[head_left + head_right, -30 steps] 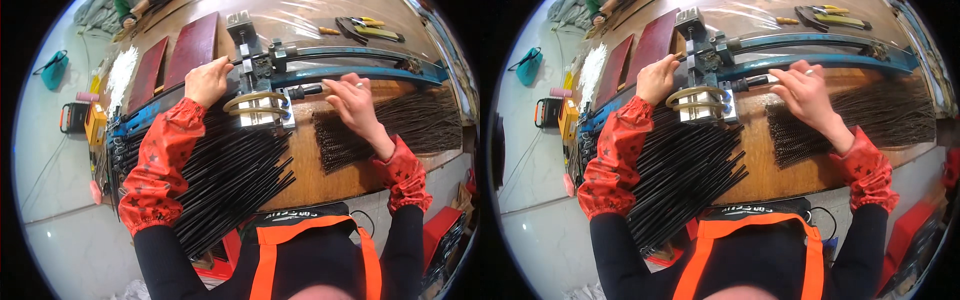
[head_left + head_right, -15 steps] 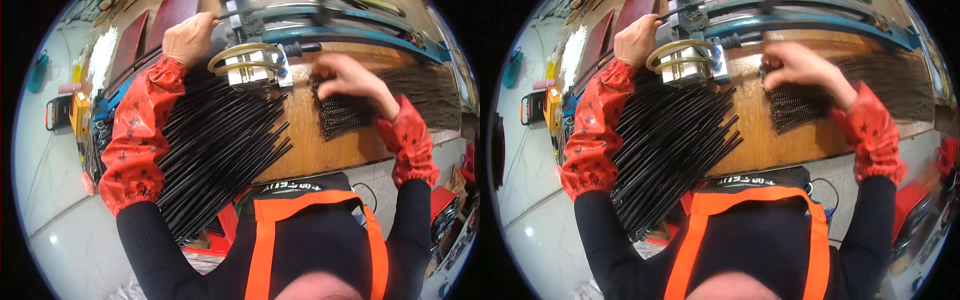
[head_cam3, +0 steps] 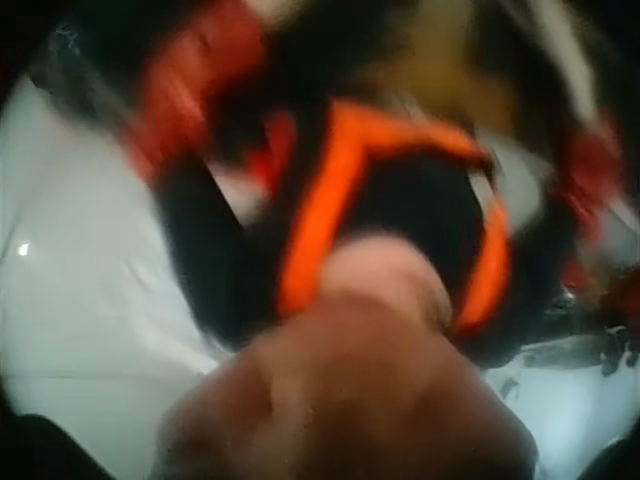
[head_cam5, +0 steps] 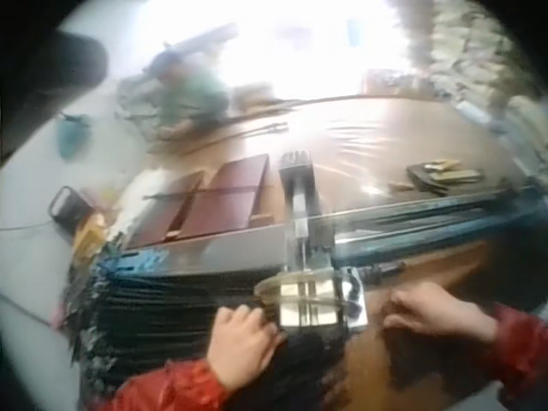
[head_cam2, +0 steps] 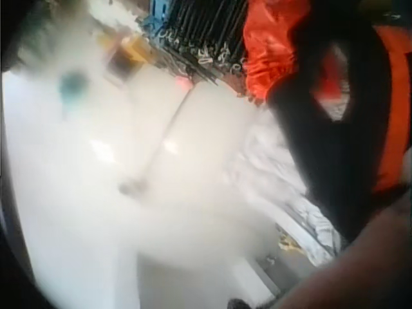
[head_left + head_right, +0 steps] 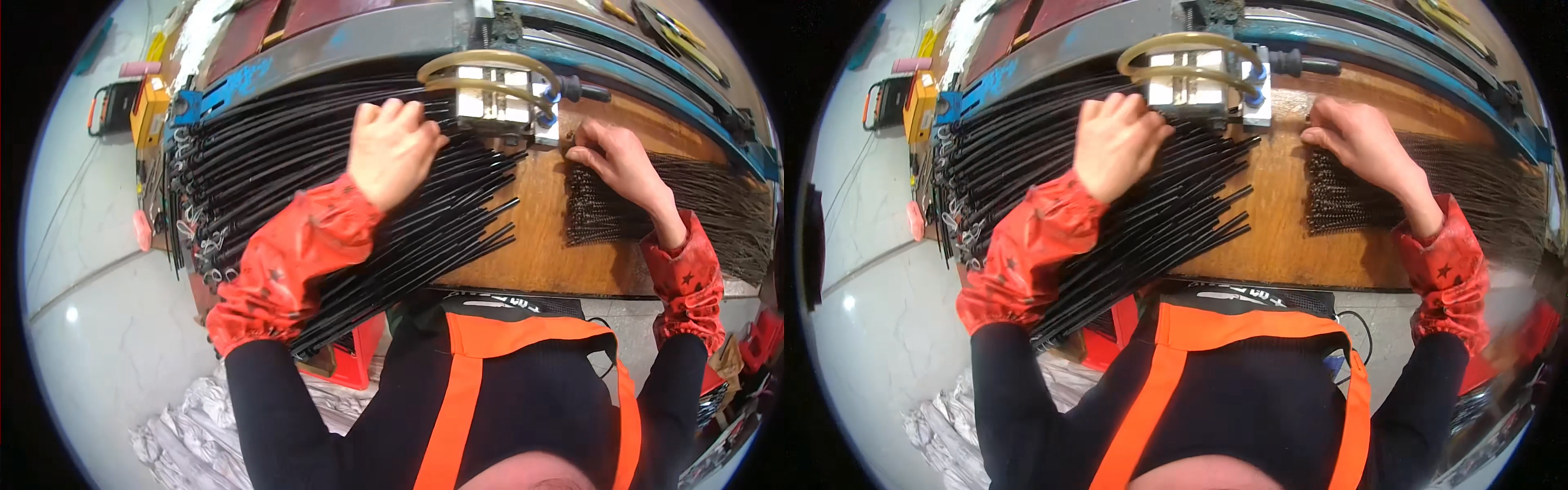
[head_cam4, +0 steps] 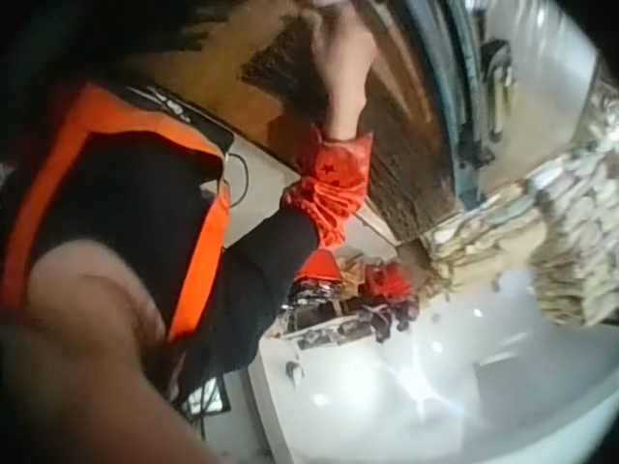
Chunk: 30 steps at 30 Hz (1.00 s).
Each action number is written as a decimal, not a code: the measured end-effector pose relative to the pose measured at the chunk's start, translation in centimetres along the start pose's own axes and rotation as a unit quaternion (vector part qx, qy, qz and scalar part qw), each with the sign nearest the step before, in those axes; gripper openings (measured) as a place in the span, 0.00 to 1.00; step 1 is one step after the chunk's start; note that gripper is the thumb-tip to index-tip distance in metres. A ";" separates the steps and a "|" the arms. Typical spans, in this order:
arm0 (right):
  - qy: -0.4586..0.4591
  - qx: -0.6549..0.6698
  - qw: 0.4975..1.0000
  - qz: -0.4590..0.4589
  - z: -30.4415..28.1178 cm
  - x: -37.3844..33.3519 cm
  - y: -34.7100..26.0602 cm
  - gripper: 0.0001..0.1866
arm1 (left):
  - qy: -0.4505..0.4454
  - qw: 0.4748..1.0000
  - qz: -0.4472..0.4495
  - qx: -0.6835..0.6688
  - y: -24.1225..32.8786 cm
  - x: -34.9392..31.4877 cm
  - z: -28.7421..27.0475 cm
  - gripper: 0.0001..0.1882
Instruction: The person assembles internal umbrella components by sliding individual thin metal rods into a specialized alignment jig, then threading a coiled wire spring onto a thicker support rod to secure the assembly.
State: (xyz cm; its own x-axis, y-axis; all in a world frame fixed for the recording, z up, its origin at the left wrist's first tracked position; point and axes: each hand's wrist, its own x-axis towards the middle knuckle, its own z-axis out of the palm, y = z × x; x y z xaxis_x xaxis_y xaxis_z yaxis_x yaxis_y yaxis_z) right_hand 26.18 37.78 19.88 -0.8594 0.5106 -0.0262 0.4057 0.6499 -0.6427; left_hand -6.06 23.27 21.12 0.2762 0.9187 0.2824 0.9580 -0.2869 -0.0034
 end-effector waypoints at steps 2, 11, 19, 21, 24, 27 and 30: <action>0.004 0.010 1.000 0.014 0.1 -0.2 -0.1 0.11 | -0.038 0.998 -0.047 0.010 1.3 -1.0 0.9 0.10; -0.008 0.110 0.988 0.108 0.4 0.1 -0.8 0.13 | -0.074 0.995 -0.060 -0.016 2.2 -1.5 1.4 0.09; 0.005 0.069 0.991 0.114 -0.2 -0.7 -0.8 0.13 | -0.080 0.968 -0.165 -0.173 1.6 -1.7 1.4 0.10; 0.031 0.075 0.994 0.073 0.0 -1.1 -0.6 0.14 | -0.100 0.969 -0.142 -0.173 1.5 -2.2 0.1 0.09; 0.016 0.026 0.999 -0.010 0.6 -1.2 -0.2 0.13 | -0.100 0.980 -0.024 -0.171 2.8 -2.6 -1.6 0.07; 0.028 0.066 0.995 -0.067 1.3 -1.5 0.0 0.12 | -0.109 0.976 -0.020 -0.186 5.3 -2.0 -2.3 0.07; 0.069 0.099 0.990 -0.078 1.6 -3.1 0.0 0.12 | -0.097 0.973 -0.017 -0.206 7.4 -0.4 -1.7 0.08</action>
State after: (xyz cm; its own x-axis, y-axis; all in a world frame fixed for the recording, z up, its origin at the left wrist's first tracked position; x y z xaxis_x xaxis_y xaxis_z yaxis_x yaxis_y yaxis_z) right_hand 28.37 35.25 18.72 -0.8506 0.4939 0.1803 0.1914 0.6102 -0.7688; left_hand 0.82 20.36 22.62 0.2933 0.9519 0.0886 0.8649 -0.3037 0.3996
